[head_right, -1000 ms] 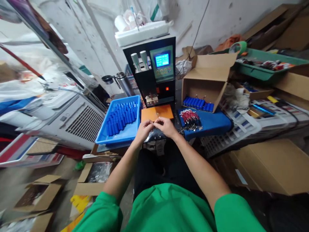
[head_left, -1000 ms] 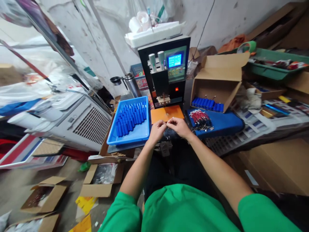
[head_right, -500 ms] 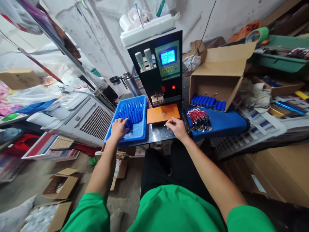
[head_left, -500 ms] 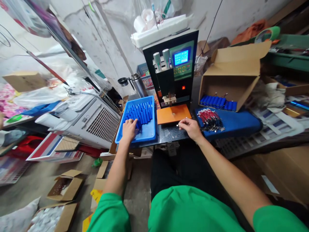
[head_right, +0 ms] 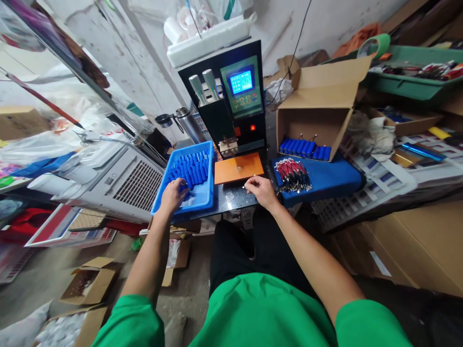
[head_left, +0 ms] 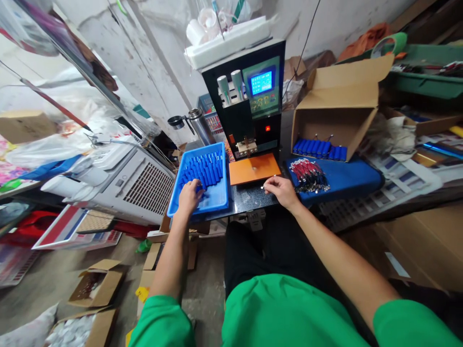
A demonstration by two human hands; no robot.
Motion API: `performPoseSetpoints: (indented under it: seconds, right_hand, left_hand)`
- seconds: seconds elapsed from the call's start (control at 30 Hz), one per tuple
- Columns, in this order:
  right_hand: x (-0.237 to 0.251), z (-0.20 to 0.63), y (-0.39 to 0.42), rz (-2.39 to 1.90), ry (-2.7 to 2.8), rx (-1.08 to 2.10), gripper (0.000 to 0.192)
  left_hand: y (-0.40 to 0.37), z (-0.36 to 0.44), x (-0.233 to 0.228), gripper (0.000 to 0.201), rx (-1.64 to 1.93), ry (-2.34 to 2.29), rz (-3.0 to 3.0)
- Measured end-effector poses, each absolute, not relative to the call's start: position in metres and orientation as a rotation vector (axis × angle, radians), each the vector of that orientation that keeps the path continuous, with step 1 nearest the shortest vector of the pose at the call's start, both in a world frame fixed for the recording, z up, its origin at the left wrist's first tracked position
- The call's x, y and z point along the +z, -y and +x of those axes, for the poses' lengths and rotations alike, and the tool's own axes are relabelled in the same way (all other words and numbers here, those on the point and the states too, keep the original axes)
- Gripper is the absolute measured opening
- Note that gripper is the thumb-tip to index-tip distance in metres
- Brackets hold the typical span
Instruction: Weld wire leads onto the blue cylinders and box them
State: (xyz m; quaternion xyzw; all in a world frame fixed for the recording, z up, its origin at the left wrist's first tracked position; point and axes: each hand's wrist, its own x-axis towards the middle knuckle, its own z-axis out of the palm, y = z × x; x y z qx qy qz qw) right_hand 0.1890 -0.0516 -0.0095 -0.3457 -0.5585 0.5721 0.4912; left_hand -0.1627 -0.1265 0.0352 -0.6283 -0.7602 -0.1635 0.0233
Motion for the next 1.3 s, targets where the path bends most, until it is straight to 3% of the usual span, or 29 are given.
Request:
performPoseSetpoints:
  seconds: [0.13, 0.33, 0.43, 0.53, 0.67, 0.73, 1.3]
  right_hand:
    - [-0.012, 0.191, 0.050, -0.843, 1.321, 1.396, 0.020]
    - [-0.010, 0.193, 0.039, -0.867, 1.197, 1.370, 0.021]
    - [-0.008, 0.192, 0.038, -0.890, 1.160, 1.365, 0.021]
    - [-0.008, 0.193, 0.038, -0.896, 1.166, 1.371, 0.021]
    - [-0.010, 0.200, 0.037, -0.895, 1.147, 1.361, 0.021]
    - [-0.009, 0.203, 0.034, -0.902, 1.149, 1.338, 0.020]
    - [0.016, 0.144, -0.042, -0.874, 1.263, 1.235, 0.019]
  left_hand:
    - [0.124, -0.156, 0.038, 0.014, -0.775, 2.400, -1.937]
    - [0.093, -0.097, 0.049, 0.027, -1.715, 2.175, -1.814]
    - [0.061, -0.050, 0.047, 0.034, -1.993, 2.097, -1.861]
    - [0.030, -0.016, 0.039, 0.036, -2.028, 2.090, -1.937]
    - [0.009, 0.002, 0.031, 0.015, -1.769, 2.207, -2.129]
    - [0.007, 0.003, 0.030, 0.018, -1.672, 2.226, -2.198]
    - [0.009, 0.016, 0.022, 0.017, -1.950, 2.206, -2.125]
